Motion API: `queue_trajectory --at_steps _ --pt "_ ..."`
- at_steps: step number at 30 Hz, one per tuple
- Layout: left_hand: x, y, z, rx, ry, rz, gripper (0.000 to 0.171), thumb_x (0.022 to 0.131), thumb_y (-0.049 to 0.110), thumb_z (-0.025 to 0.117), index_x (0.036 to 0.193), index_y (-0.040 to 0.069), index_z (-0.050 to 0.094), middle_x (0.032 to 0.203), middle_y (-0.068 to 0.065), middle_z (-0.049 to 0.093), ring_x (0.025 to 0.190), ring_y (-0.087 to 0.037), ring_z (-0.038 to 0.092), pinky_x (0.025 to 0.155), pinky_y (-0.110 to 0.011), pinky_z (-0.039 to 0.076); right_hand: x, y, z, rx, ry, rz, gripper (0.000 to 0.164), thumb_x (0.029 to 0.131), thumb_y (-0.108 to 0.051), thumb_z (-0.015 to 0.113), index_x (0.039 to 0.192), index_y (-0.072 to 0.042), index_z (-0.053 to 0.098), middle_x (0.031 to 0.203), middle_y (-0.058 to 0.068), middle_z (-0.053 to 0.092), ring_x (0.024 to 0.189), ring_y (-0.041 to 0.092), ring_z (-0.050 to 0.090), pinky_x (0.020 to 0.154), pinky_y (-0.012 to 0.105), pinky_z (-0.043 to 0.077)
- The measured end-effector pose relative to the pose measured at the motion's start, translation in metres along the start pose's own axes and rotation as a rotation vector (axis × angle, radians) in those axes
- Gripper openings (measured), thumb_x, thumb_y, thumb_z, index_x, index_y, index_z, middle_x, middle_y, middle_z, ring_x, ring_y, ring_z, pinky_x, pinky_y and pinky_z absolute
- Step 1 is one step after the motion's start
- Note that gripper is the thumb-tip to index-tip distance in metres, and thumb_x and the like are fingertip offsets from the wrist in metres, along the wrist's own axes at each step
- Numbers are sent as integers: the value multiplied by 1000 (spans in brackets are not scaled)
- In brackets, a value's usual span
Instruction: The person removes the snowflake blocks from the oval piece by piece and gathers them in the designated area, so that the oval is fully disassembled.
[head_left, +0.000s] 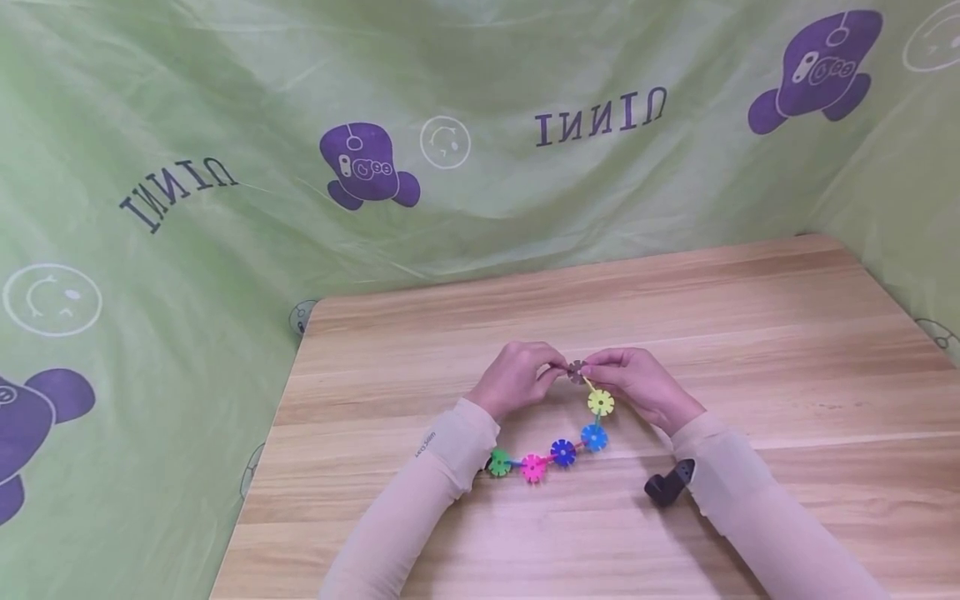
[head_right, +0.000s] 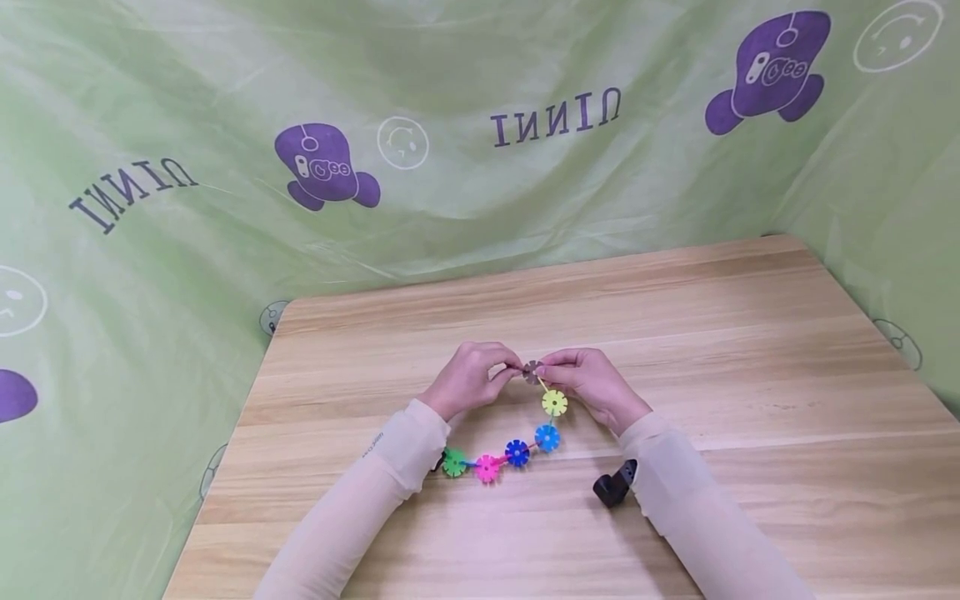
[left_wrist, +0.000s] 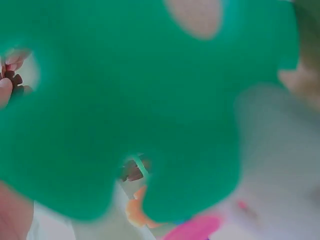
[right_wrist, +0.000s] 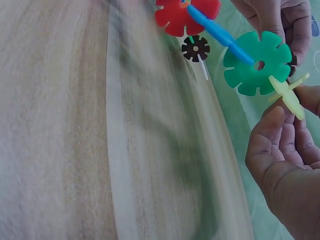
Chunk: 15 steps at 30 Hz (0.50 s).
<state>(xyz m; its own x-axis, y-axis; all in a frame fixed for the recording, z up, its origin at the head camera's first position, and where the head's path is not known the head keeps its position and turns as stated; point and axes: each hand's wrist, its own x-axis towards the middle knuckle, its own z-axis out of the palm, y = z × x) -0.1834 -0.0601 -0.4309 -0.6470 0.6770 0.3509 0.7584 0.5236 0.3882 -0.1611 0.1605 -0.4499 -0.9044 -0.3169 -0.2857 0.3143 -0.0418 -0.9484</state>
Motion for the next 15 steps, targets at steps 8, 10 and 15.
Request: queue_trajectory --at_steps 8,10,15 --pt "-2 -1 2 17 28 21 10 89 8 72 98 10 75 97 -1 76 90 -11 72 87 -17 55 0 0 2 26 -1 15 7 92 -5 65 97 -7 69 93 -4 74 89 7 70 86 19 57" --pt "-2 -1 3 28 35 19 10 89 8 72 98 10 75 98 -1 76 91 -11 72 88 -18 55 0 0 2 24 1 20 6 92 -5 65 96 -7 69 93 -4 73 88 8 69 85 19 57" --pt "-2 -1 3 50 49 15 12 89 6 70 99 9 74 99 -1 76 92 -12 72 89 -19 55 1 -2 6 36 16 29 8 92 -5 64 94 -9 71 92 -4 72 86 8 66 81 18 57"
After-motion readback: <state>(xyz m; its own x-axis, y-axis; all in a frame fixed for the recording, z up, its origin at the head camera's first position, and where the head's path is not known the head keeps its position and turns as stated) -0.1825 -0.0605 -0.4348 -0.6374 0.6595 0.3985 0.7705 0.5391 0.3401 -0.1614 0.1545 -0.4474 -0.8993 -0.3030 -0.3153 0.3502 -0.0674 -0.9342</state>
